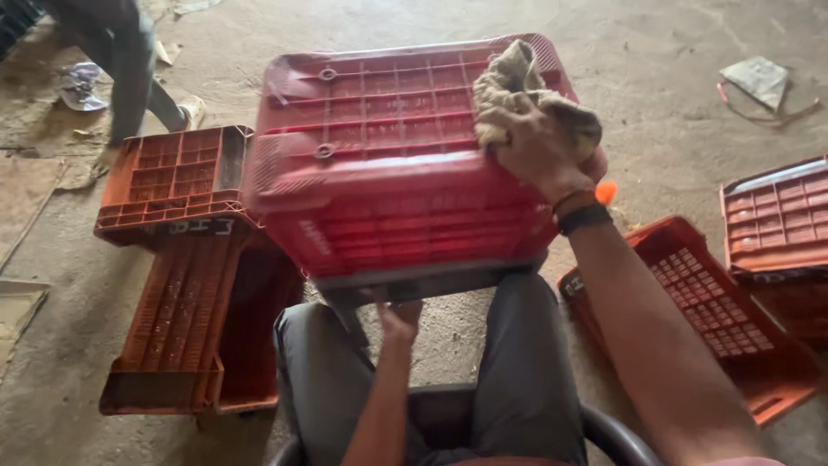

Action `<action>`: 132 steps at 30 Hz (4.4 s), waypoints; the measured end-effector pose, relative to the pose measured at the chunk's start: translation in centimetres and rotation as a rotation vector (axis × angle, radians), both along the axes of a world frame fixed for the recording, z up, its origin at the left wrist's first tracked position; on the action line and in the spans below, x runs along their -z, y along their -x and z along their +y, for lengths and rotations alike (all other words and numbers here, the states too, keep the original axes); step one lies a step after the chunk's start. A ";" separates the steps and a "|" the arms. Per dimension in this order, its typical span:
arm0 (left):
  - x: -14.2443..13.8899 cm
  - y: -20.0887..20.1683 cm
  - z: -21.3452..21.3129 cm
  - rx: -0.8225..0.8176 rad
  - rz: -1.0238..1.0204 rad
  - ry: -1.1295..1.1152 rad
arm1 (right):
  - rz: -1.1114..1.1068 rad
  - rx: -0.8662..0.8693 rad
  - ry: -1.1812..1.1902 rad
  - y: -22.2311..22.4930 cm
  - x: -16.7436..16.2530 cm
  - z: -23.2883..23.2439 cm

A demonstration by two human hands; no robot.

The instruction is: The person sits on a chair with a red plastic crate resting on their lap and wipes its surfaces with a cloth. They rotate and reposition the crate repeatedly to wipe the top, sides, and edges, then set the crate upright on a small stand at the end.

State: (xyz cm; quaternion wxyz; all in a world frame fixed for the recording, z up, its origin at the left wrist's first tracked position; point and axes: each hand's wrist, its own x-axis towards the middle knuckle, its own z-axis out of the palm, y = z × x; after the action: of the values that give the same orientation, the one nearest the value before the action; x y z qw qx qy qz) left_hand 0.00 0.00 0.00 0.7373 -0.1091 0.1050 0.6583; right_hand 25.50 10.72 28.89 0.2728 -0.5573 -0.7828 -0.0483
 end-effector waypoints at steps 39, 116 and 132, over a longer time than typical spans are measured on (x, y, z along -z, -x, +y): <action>-30.6 20.0 10.3 0.275 1.494 -0.293 | -0.003 0.121 -0.075 -0.1 -1.2 -5.9; -31.3 10.4 6.0 -0.504 2.238 -0.041 | -0.783 -0.187 -0.485 26.6 -4.0 18.9; -29.0 9.9 5.1 -1.162 2.354 -0.034 | 0.027 -1.140 -0.084 26.7 -2.0 1.5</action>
State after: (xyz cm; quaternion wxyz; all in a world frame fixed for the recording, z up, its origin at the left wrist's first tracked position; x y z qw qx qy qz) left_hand -9.88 5.15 28.95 -0.1831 0.5071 0.6110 0.5796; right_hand -1.23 12.21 30.91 0.2876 -0.0360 -0.9535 0.0827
